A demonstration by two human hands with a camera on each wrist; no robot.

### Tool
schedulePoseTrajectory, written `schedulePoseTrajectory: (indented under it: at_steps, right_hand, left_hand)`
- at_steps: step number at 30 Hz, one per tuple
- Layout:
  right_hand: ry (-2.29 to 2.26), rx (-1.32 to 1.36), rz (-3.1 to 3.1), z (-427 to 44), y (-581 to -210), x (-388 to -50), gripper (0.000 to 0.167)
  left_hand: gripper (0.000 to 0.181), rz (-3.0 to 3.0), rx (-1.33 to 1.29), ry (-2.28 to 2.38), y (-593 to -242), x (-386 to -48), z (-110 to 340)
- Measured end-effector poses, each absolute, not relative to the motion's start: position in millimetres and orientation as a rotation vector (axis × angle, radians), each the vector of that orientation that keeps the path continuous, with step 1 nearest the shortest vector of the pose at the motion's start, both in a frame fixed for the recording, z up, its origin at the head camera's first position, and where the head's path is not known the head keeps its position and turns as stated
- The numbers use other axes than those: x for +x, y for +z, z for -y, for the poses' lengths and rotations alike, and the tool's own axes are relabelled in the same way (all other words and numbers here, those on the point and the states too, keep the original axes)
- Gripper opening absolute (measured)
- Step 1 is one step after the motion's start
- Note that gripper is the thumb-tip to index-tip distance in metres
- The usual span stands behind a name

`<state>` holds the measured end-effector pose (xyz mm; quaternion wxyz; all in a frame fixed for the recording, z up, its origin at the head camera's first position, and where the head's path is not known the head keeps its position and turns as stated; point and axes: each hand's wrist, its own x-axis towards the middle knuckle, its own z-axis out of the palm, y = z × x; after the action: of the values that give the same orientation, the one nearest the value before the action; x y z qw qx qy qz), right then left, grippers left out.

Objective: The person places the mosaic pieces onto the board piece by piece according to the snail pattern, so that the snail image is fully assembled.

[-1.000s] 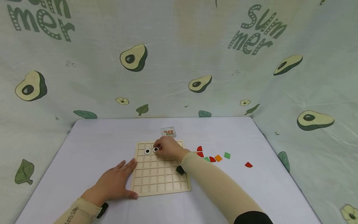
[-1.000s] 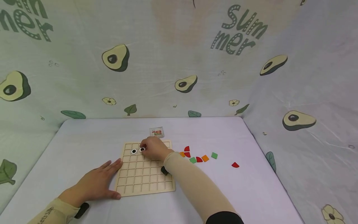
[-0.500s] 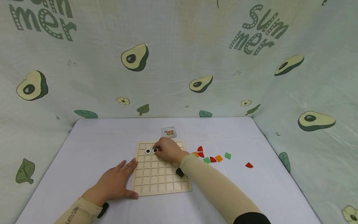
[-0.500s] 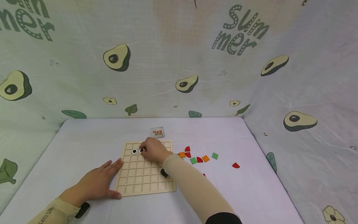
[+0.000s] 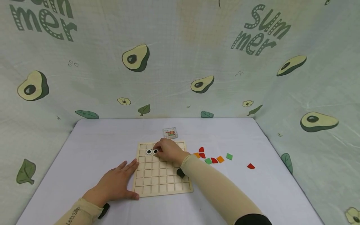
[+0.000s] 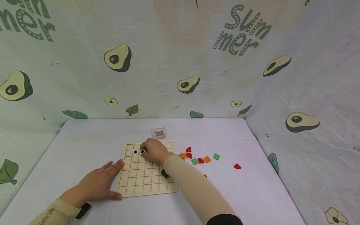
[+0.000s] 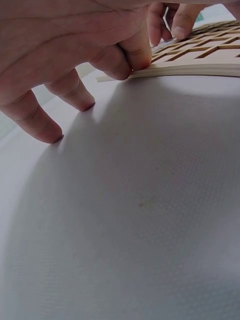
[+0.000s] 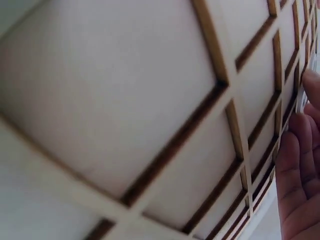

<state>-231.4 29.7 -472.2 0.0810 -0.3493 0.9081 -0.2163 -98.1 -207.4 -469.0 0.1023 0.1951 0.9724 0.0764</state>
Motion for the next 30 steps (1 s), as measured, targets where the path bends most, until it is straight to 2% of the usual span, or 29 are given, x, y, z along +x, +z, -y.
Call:
schedulePoseTrajectory:
  at_steps: [6,14,22,30]
  right_hand:
    - [-0.662,-1.025,-2.685,-54,-451,-232,0.029]
    - [-0.733,-0.763,-2.720,-139,-424,-230,0.026]
    - [-0.745,-0.489,-2.730,-209,-441,-218,0.027]
    - [-0.750,-0.443,-2.765,-227,-455,-217,0.027]
  left_hand:
    - [0.126,-2.868,0.564,0.234,-469,-98,206]
    - [0.126,-2.876,0.587,0.228,-470,-99,206]
    - [0.128,-2.865,0.575,0.228,-472,-99,207]
    - [0.128,-2.870,0.582,0.223,-472,-99,207]
